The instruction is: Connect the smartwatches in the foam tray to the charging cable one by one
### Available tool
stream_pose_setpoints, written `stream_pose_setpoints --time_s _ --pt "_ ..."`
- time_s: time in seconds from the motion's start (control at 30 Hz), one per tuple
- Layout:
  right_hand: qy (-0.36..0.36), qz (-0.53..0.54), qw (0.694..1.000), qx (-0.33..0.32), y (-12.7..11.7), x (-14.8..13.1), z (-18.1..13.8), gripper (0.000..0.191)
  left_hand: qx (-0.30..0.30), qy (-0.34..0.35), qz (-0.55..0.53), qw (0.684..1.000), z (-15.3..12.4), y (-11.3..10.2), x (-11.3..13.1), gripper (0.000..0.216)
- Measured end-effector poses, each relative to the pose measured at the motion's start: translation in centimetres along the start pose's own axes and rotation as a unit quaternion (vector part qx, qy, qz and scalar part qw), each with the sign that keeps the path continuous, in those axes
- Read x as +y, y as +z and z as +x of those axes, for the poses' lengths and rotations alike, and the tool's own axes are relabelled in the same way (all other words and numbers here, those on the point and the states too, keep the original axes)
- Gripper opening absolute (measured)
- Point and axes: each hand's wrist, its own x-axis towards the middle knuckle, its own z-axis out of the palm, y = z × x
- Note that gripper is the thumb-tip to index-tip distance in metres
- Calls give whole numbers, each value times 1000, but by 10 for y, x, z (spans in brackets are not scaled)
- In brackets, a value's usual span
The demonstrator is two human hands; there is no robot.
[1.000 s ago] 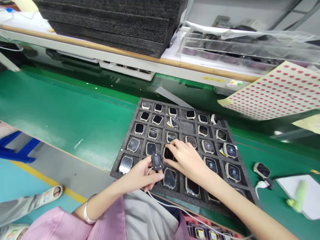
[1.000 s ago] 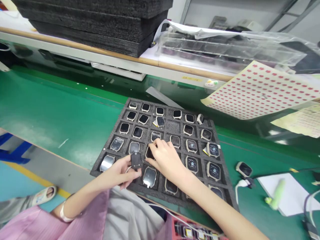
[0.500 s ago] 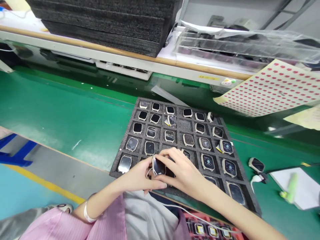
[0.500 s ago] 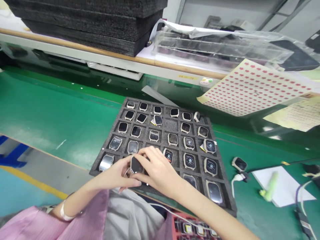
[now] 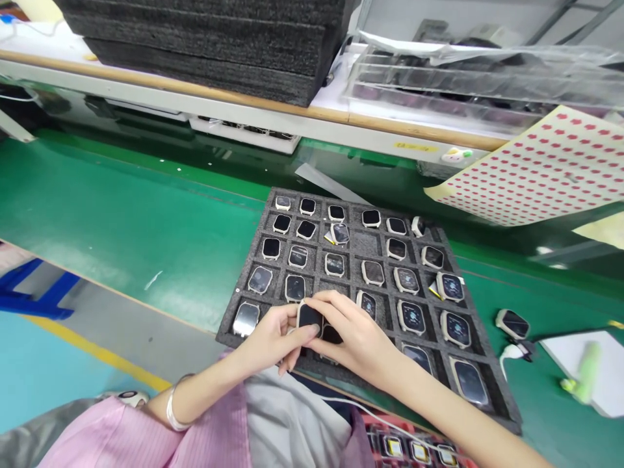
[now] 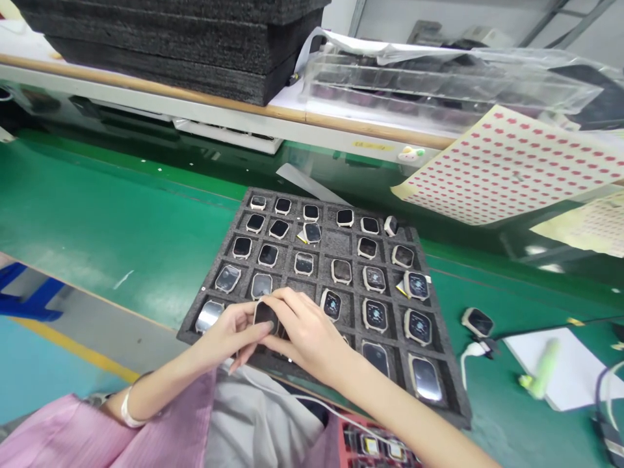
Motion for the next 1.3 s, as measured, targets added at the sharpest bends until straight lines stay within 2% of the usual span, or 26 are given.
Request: stream_pose_setpoints --time_s 0.43,0.6,0.67,0.77,0.87,0.97,1.07,1.17,1.23,1.3 --pt "-17 75 997 11 0 2 -1 39 8 4 -8 1000 -3 1 1 37" --pt "-11 83 996 -25 -13 5 -5 42 -2 1 -11 1000 -3 1 1 37" --pt "4 81 997 -15 -22 11 -9 35 -3 0 -11 1000 -3 1 2 36" --pt "60 -13 998 32 -32 26 -20 17 -1 -2 -11 1000 -4 2 4 33" --pt "95 -130 987 12 -37 40 -36 14 3 -4 -8 1000 -4 3 6 31" --pt "95 -152 984 -18 -36 47 -48 17 4 -9 -6 1000 -4 4 7 31" --pt "89 -157 984 -18 -36 46 -50 21 3 -11 -5 1000 -5 4 7 32" --pt "89 -134 987 14 -38 36 -44 18 1 -13 -1 1000 -5 4 6 32" --pt "93 -71 993 32 -38 24 -38 18 -2 -12 1 1000 -5 5 5 32" --pt "95 7 995 20 -35 10 -32 29 -4 -8 3 1000 -5 6 4 33"
